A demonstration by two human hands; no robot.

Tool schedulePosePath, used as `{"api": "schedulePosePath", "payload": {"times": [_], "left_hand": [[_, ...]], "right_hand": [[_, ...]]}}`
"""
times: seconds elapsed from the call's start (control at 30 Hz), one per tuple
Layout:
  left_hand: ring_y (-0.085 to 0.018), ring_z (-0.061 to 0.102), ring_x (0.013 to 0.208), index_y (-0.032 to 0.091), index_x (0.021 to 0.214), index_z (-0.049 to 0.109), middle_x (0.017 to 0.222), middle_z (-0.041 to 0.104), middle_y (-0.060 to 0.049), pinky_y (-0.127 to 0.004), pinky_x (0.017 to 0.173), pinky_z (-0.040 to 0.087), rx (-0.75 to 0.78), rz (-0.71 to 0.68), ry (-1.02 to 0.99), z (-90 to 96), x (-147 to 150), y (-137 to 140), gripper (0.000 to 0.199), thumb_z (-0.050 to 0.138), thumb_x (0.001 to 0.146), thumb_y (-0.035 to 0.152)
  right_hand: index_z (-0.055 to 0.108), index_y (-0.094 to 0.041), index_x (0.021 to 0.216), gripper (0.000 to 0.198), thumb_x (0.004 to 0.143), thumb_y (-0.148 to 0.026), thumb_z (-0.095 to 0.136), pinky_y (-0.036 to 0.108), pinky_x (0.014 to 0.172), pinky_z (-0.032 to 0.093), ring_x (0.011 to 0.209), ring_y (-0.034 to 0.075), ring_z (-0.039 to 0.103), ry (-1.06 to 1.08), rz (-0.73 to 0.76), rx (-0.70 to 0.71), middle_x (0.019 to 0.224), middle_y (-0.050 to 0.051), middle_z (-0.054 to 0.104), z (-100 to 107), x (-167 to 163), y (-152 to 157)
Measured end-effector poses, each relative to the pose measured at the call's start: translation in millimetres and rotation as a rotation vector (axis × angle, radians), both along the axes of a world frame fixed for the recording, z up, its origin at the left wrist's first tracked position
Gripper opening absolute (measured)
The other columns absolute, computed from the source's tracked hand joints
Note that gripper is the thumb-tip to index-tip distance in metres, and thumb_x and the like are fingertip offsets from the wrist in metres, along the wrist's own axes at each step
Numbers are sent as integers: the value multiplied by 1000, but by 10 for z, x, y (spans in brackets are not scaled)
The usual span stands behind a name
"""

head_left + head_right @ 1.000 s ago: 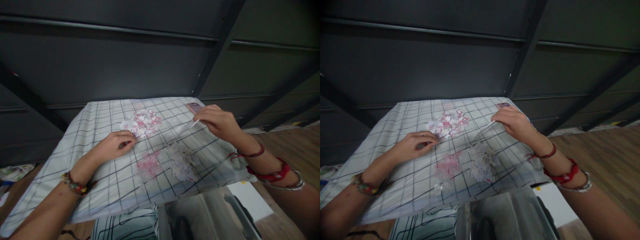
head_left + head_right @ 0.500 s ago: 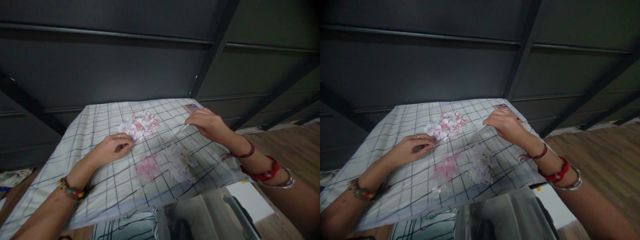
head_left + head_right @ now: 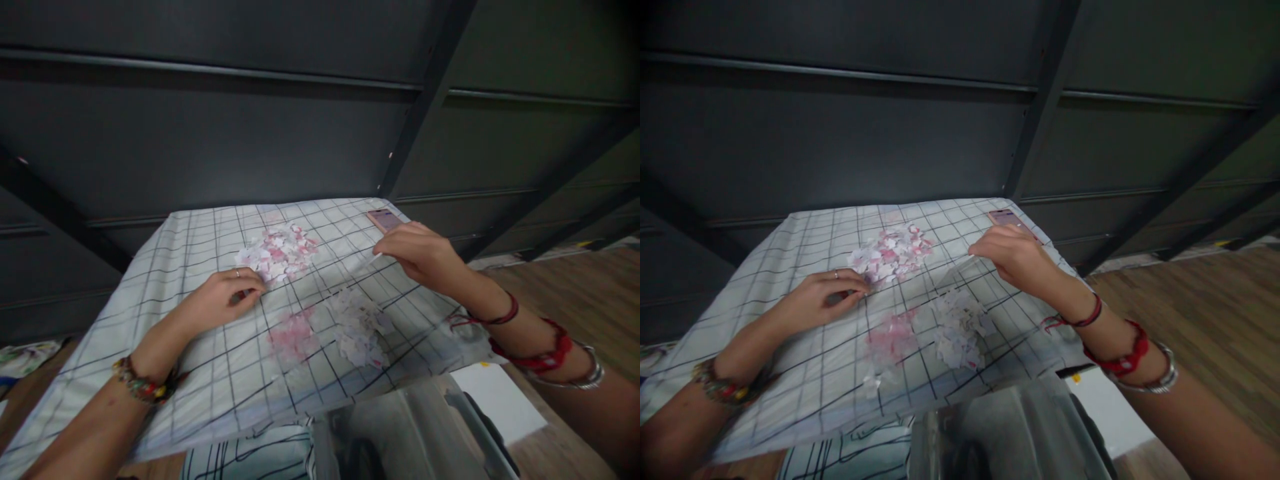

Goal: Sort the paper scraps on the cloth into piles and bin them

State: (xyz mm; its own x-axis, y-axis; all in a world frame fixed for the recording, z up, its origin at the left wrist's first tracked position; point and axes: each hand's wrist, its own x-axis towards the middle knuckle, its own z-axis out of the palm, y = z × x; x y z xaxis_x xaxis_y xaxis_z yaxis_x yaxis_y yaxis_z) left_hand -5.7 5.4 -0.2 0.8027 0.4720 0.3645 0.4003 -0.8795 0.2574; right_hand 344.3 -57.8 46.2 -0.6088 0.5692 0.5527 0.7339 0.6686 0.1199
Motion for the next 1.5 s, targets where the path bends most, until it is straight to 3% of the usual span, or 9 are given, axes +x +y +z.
{"api": "schedulePosePath", "payload": {"times": [0.27,0.5,0.67,0.83,1.03,1.33,1.5], "left_hand": [[-14,64,78,18,83,66,86,68,-3,-22,74,51,7,-15,2,6,20,-10,25,43,87,27],[-13,64,79,17,83,66,87,68,-3,-22,74,51,46,-21,-14,-5,27,-7,25,43,87,26],[-13,64,76,17,82,66,85,68,-4,-21,73,51,66,-43,-1,5,41,-14,26,43,88,25],[-12,64,77,16,82,65,84,68,-4,-21,72,51,56,-23,11,28,31,-25,27,41,88,25],[-12,64,78,18,82,65,85,68,-3,-22,73,51,7,2,10,12,12,-19,26,40,87,25],[-12,63,76,16,81,64,83,66,-3,-21,69,49,17,-18,-34,-31,-26,25,24,42,88,20],[-13,63,75,16,81,64,84,66,-4,-23,69,49,15,-21,-30,-31,-26,35,24,41,87,19]], "right_hand": [[58,-22,89,32,77,-1,38,31,76,45,81,15,58,59,84,-10,81,1,65,-3,1,-20],[59,-22,87,26,83,-5,39,31,79,46,79,14,60,34,147,-76,78,1,65,71,74,-54],[59,-22,89,26,84,-6,38,32,79,46,81,14,60,54,64,27,80,1,66,100,53,-50],[63,-17,90,29,81,-4,38,30,73,46,78,16,59,42,2,151,79,4,66,72,-220,194],[65,-13,93,29,80,-4,40,29,70,43,74,18,56,-80,-27,143,75,6,64,118,-454,340],[60,-18,81,28,80,-1,37,27,65,39,69,16,52,-146,-23,7,67,2,58,98,-455,127],[59,-13,93,30,78,1,37,28,69,41,76,17,54,-133,-85,100,76,6,62,107,-527,185]]}}
